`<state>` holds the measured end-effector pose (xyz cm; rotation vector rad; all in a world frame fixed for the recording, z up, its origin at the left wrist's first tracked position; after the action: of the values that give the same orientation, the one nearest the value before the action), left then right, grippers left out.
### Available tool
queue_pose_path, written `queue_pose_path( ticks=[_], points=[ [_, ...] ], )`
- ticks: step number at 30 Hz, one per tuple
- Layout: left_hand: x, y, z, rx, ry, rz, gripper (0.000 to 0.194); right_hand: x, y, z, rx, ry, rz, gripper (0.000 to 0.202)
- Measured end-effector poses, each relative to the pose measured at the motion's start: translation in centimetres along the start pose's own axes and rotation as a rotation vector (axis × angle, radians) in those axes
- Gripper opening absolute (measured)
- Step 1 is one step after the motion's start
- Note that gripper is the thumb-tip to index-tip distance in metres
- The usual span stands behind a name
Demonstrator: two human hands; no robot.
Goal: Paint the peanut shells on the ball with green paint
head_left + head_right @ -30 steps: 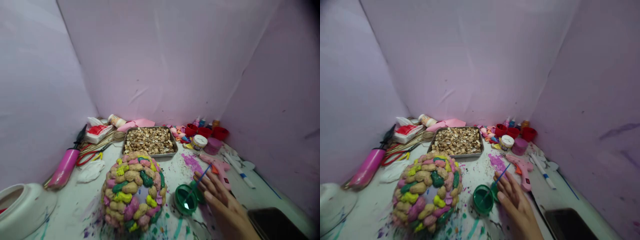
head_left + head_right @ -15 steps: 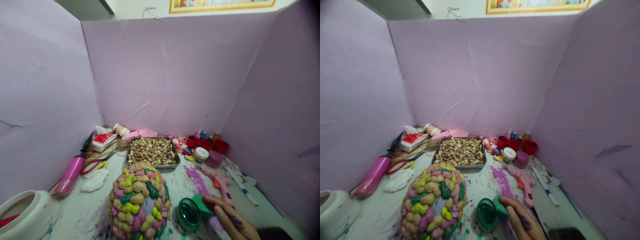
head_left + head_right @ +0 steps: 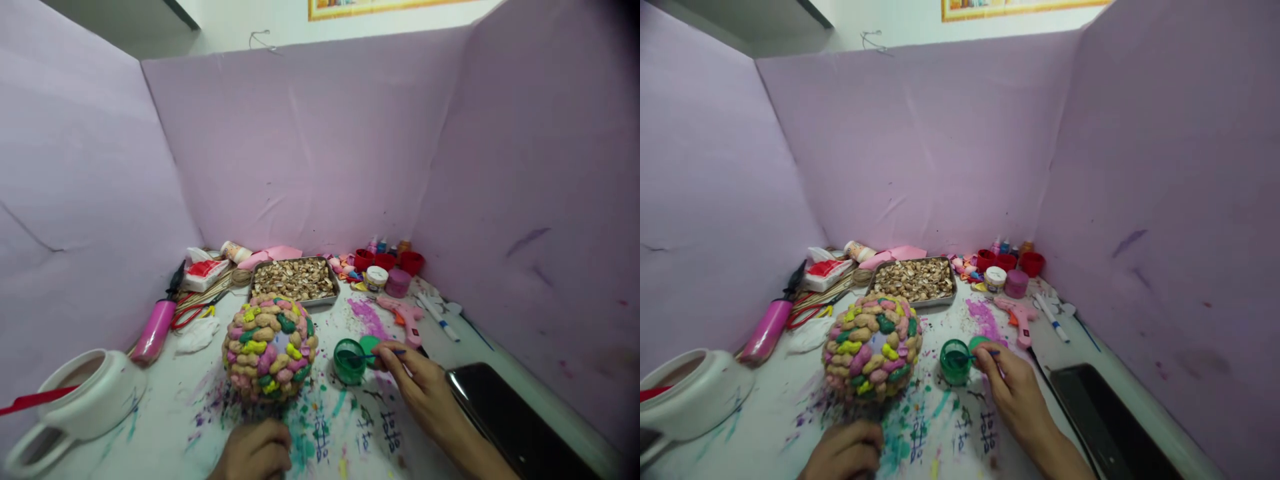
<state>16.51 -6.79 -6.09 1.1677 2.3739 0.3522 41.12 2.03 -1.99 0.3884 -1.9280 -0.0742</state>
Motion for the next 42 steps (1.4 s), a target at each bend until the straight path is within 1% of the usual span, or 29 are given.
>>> queue_pose_path(
  ticks=[2, 4, 6, 8, 10, 12, 14, 16, 19, 22, 24, 29, 34, 42],
  points=[
    [-0.5, 0.2, 0.0, -0.092, 0.064, 0.087, 0.031, 0.4, -0.1, -0.1, -0.014, -0.036, -0.036, 0.034],
    [-1.1, 0.1, -0.2, -0.157, 0.13, 0.164, 0.033, 0.6, -0.2, -0.3, -0.032, -0.078, -0.062, 0.034],
    [-1.8, -0.3, -0.5, -0.186, 0.202, 0.197, 0.034, 0.5, -0.2, -0.2, -0.029, -0.112, -0.072, 0.034],
    [-2.5, -0.9, -1.5, -0.247, 0.278, 0.196, 0.029, 0.2, -0.2, -0.1, -0.04, -0.137, -0.098, 0.037],
    [-3.0, -1.7, -3.0, -0.361, 0.345, 0.152, 0.02, -0.2, -0.1, -0.2, -0.082, -0.152, -0.143, 0.041],
    [-3.1, -2.2, -4.7, -0.463, 0.392, 0.071, 0.017, -0.7, -0.1, -0.1, -0.104, -0.169, -0.176, 0.043],
    [-2.8, -2.3, -6.1, -0.499, 0.425, -0.021, 0.019, -1.1, -0.1, 0.1, -0.102, -0.185, -0.18, 0.041],
    [-2.1, -2.1, -7.3, -0.511, 0.439, -0.08, 0.021, -1.3, -0.2, 0.1, -0.112, -0.191, -0.18, 0.04],
    [-0.6, -1.9, -8.2, -0.525, 0.387, -0.127, 0.023, -1.1, -0.3, 0.2, -0.132, -0.174, -0.19, 0.038],
    [0.8, -2.0, -8.2, -0.538, 0.322, -0.169, 0.025, -1.0, -0.2, 0.5, -0.107, -0.162, -0.194, 0.038],
    [1.3, -2.1, -8.0, -0.537, 0.295, -0.197, 0.025, -1.0, -0.2, 0.6, -0.101, -0.165, -0.189, 0.038],
    [1.6, -2.3, -7.9, -0.543, 0.292, -0.256, 0.025, -1.3, -0.1, 0.2, -0.15, -0.17, -0.168, 0.04],
    [2.0, -2.4, -7.8, -0.535, 0.3, -0.299, 0.027, -1.6, 0.1, 0.4, -0.142, -0.176, -0.156, 0.041],
    [2.5, -2.7, -7.5, -0.567, 0.299, -0.351, 0.028, -1.3, 0.3, 0.4, -0.155, -0.197, -0.159, 0.041]
  ],
)
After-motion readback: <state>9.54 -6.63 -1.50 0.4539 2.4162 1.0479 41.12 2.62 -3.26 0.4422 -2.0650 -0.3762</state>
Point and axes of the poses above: each hand's wrist, its own y-axis towards the middle knuckle, its own z-axis out of the palm, x = y × z, the point moved 6 cm from there along y, towards the middle knuckle, and after that the axes turned 14 degrees about x, right-handed, at the moved point
